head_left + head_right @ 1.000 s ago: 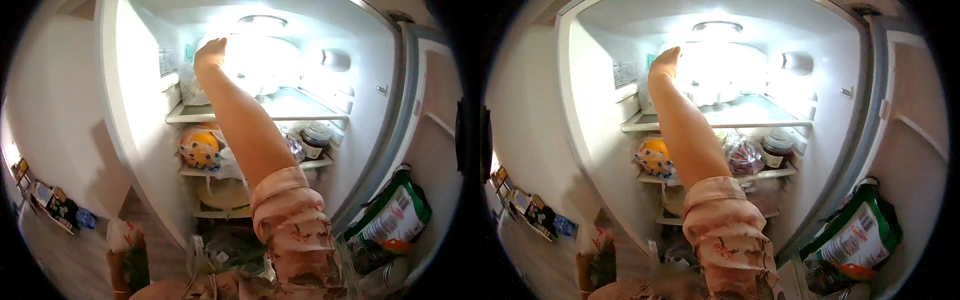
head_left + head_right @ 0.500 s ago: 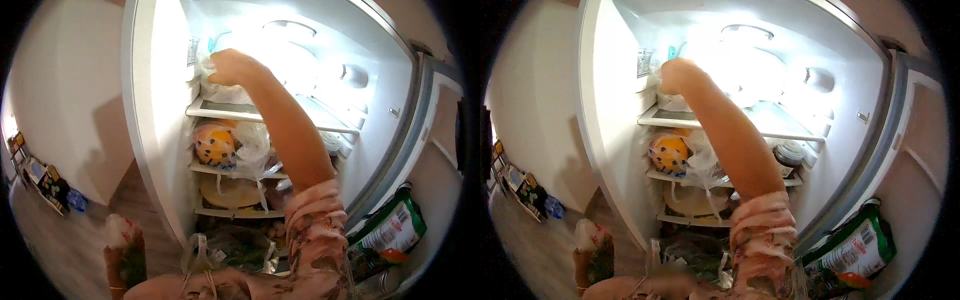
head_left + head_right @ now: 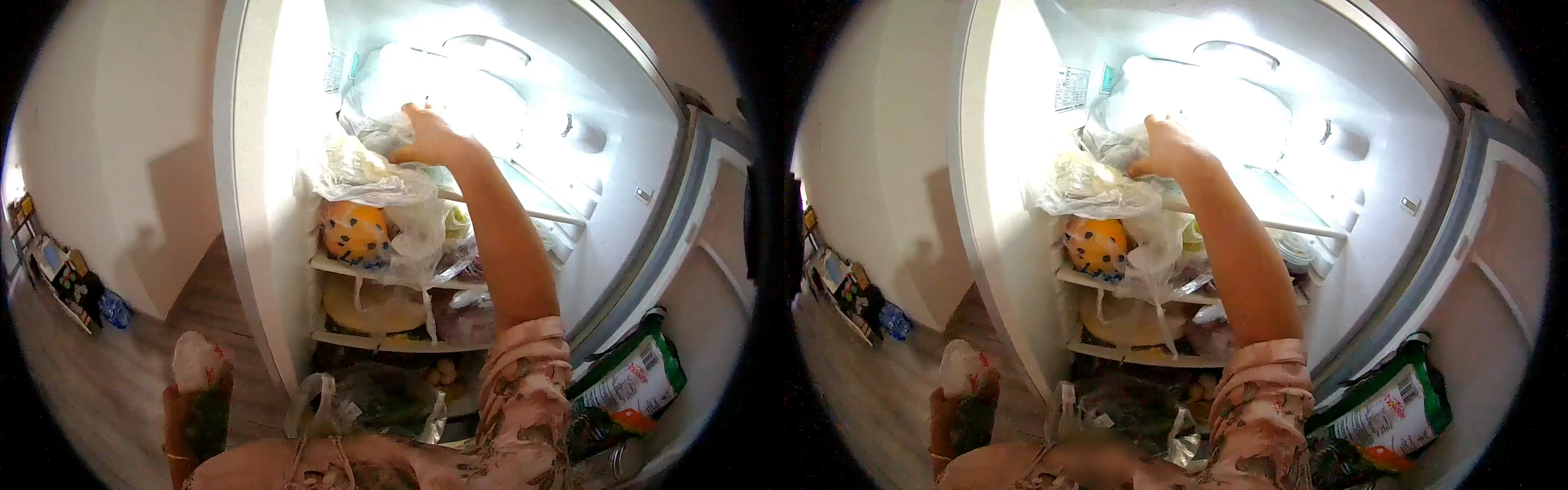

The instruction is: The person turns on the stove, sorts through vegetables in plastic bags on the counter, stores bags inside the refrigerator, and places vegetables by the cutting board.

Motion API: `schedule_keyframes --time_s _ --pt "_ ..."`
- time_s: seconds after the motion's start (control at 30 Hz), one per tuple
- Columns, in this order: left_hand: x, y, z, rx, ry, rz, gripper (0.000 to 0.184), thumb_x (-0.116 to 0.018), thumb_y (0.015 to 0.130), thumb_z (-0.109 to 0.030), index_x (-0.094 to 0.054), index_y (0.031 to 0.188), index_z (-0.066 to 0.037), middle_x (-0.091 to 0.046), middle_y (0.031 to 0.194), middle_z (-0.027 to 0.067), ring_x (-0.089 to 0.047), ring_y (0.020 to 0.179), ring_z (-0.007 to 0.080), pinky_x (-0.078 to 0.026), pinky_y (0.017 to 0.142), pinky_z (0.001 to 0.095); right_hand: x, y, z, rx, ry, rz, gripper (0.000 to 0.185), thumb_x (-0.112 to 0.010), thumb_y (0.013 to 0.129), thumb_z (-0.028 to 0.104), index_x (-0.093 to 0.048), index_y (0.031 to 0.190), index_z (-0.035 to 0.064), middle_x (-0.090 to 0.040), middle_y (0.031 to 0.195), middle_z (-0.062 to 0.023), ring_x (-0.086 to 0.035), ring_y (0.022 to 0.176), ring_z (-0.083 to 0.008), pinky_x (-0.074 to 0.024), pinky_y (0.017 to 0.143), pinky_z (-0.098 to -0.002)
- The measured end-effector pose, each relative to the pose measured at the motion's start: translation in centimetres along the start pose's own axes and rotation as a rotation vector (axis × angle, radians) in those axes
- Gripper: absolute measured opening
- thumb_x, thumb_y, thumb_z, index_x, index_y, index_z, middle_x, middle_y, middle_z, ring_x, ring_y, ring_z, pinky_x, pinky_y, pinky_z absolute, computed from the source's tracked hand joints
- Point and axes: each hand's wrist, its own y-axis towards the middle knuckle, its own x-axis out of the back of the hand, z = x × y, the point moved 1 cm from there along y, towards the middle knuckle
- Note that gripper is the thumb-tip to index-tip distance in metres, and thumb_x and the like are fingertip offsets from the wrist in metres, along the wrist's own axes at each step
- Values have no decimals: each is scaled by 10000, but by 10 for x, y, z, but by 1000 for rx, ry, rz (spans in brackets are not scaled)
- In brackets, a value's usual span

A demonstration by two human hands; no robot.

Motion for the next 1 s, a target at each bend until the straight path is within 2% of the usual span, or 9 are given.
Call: schedule_keyframes --time_s 0.13,0.33,0.4,0.53,0.63,0.67,0.73,0.87,1.0 --pt "-1 20 63 -32 232 -27 306 -664 719 -149 -633 945 55 -670 872 130 -614 775 192 -480 655 340 8 -26 20 13 -56 -112 684 -703 699 423 -483 1239 64 -486 1245 -208 -479 1145 -316 -409 936 -433" --pt "-7 -19 -1 -13 103 62 292 -655 723 -137 -639 944 53 -677 869 124 -616 762 192 -477 671 343 30 -78 2 -135 -122 -225 503 -626 751 488 -633 1060 91 -626 1042 -115 -548 1039 -287 -361 910 -464" --pt "-7 -21 -10 -23 108 98 292 -650 724 -86 -642 987 41 -681 939 133 -635 837 223 -481 742 336 36 -79 -8 -26 -196 -446 430 -631 777 462 -660 956 73 -637 982 -108 -561 985 -296 -385 888 -437" --pt "-4 -33 -53 70 107 28 280 -662 717 -85 -650 966 43 -685 913 124 -633 843 197 -485 740 329 56 -43 -21 149 129 -646 274 -564 864 261 -617 901 -5 -633 903 -150 -585 865 -265 -456 781 -367" --pt "1 -33 -56 44 75 48 282 -668 705 -69 -650 960 51 -685 909 115 -629 843 178 -488 738 325 51 0 -29 -52 49 -367 238 -535 866 204 -605 925 -16 -634 896 -159 -594 824 -285 -461 767 -378" --pt "2 -30 -47 34 99 44 288 -670 700 -62 -648 962 54 -685 909 113 -628 842 172 -489 740 324 37 11 -37 85 182 -402 181 -501 838 124 -608 896 -10 -633 868 -159 -590 769 -279 -457 724 -389" --pt "3 -29 -41 34 94 33 297 -672 693 -52 -644 965 61 -685 910 113 -627 838 166 -490 739 321 25 34 -44 94 100 -94 170 -464 798 62 -604 862 -10 -626 804 -156 -559 703 -260 -441 681 -386" --pt "6 -29 -31 11 38 14 293 -665 691 -38 -643 964 65 -685 902 120 -630 832 166 -492 728 312 47 20 -29 -48 -188 62 181 -448 741 -36 -608 821 -7 -568 684 -126 -486 618 -202 -405 576 -353" --pt "10 -35 -39 -35 151 -49 265 -658 697 -25 -648 949 56 -685 897 112 -629 831 161 -492 719 312 49 25 -39 -58 -252 124 236 -460 705 -64 -620 873 -22 -585 744 -148 -518 640 -218 -417 582 -352"
